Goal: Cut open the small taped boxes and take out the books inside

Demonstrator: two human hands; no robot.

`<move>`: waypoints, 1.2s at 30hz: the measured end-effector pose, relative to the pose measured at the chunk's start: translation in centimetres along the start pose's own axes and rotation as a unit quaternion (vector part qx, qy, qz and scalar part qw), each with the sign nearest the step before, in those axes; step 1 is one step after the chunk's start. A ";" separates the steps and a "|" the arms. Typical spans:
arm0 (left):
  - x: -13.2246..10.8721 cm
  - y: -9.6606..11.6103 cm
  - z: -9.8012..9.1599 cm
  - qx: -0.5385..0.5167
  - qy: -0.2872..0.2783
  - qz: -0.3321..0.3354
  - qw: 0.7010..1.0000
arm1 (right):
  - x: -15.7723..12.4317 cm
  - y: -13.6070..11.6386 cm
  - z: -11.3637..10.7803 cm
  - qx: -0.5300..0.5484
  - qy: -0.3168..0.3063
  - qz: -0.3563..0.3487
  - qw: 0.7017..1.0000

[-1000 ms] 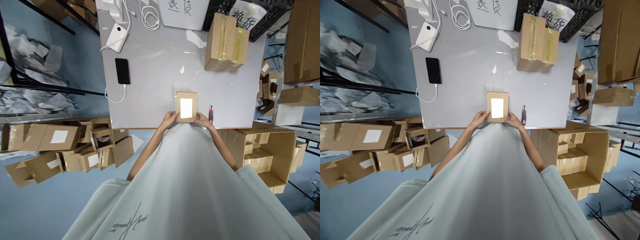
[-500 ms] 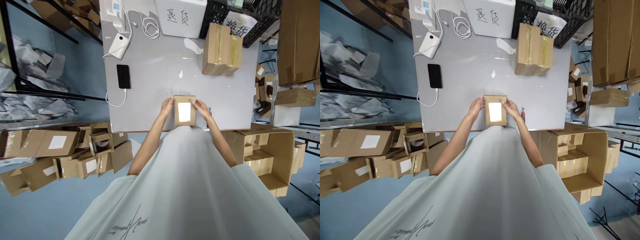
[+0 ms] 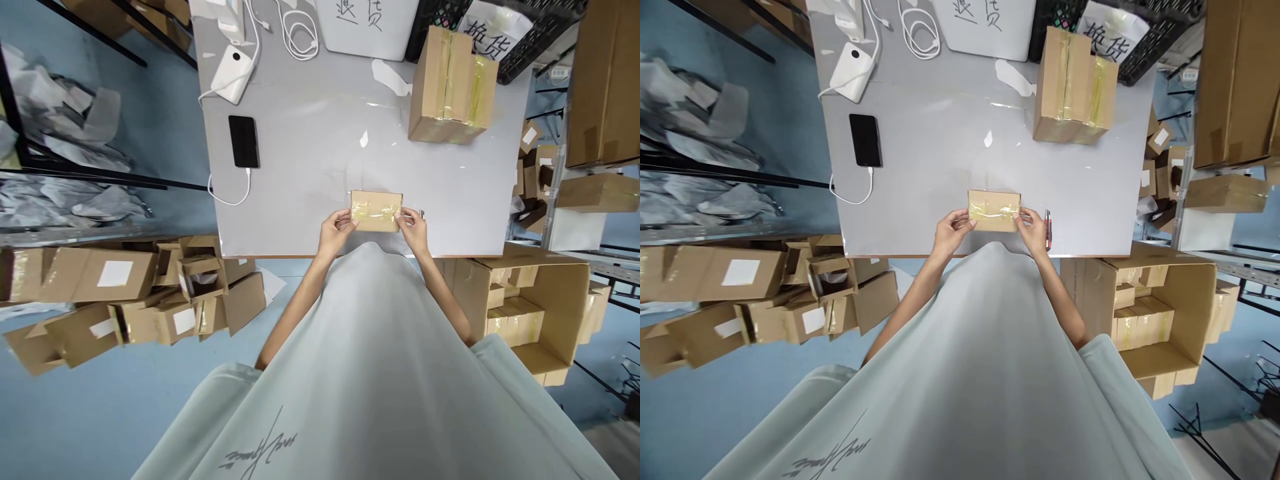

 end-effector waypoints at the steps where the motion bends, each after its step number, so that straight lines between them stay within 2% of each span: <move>1: 0.1 -0.1 0.1 0.004 -0.005 -0.003 1.000 | 0.3 0.2 0.0 -0.004 0.000 -0.003 1.000; 7: 1.3 1.1 0.2 0.029 -0.002 -0.004 1.000 | 2.1 -0.1 0.1 -0.023 -0.010 -0.019 1.000; 12: 1.9 1.9 0.5 0.006 -0.006 0.008 1.000 | 2.1 -0.4 -0.1 0.002 -0.022 -0.018 1.000; 16: 1.9 1.2 0.7 -0.035 -0.006 -0.024 0.999 | 0.8 1.3 -0.7 0.048 -0.091 0.062 0.993; 18: 1.7 0.7 0.9 -0.028 -0.024 -0.057 0.998 | 0.0 1.9 -0.8 0.072 -0.132 0.101 0.983; 20: 1.4 0.5 1.2 -0.007 -0.052 -0.077 0.996 | -0.7 1.8 -0.7 0.088 -0.172 0.101 0.976; 23: 0.9 0.7 1.0 0.009 -0.072 -0.070 0.995 | -1.3 0.7 0.0 0.096 -0.216 0.060 0.970; 29: 0.8 0.1 0.1 0.001 -0.049 -0.029 0.998 | -0.6 -0.5 0.6 0.076 -0.188 0.008 0.979; 32: 1.2 -0.9 0.4 -0.004 -0.040 -0.019 0.999 | 0.1 0.5 1.3 0.063 -0.193 0.033 0.979; 36: 1.3 -2.9 1.0 0.007 -0.029 -0.064 0.998 | 0.6 2.8 2.4 0.051 -0.203 0.062 0.976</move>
Point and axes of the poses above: each hand's wrist, its own x-axis towards the middle knuckle, its own z-axis out of the palm, y = z × x, the point moved 6 cm from there along x, towards the middle knuckle, and after that the axes turned 1 degree about -y, right-handed, at the moved point
